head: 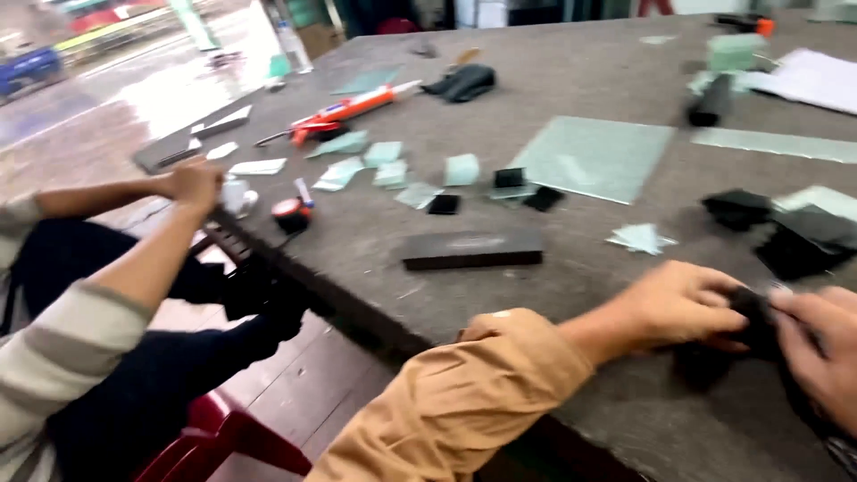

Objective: The person picks up small square glass tiles and rubs their edges on a rectangular sharpening stone. They wipe the tiles with a cloth and repeat the process on multiple tiles, stacking finished pieces on the table.

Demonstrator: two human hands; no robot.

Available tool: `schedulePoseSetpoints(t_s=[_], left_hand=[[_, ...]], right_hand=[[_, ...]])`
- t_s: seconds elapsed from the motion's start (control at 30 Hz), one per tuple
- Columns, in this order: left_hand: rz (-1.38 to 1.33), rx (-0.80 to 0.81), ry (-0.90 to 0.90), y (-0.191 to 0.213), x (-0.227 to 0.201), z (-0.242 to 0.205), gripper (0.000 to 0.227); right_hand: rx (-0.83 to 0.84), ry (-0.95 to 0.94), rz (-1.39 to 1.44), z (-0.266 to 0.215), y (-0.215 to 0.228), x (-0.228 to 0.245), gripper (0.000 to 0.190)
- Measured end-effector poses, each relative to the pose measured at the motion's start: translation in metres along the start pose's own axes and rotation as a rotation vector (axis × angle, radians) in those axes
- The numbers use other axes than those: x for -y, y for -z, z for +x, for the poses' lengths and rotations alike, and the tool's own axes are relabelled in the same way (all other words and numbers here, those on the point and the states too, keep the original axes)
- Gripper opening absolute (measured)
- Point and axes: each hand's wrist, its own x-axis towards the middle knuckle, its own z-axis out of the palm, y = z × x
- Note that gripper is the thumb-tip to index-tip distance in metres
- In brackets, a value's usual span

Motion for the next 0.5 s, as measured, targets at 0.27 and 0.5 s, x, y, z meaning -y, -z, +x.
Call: schedulePoseSetpoints(t_s=[0.27, 0.5], left_hand=[[0.112, -0.249, 0.112, -0.02, -0.03, 0.005, 0.031], [0.05, -0.379, 0.272, -0.065, -0.106, -0.032, 0.022]], right_hand=[[0.021, 0.079, 0.216, -0.007, -0.009, -0.01, 0.033], [0.077, 0.018, -0.054, 0.032, 0.087, 0.109, 0.034]])
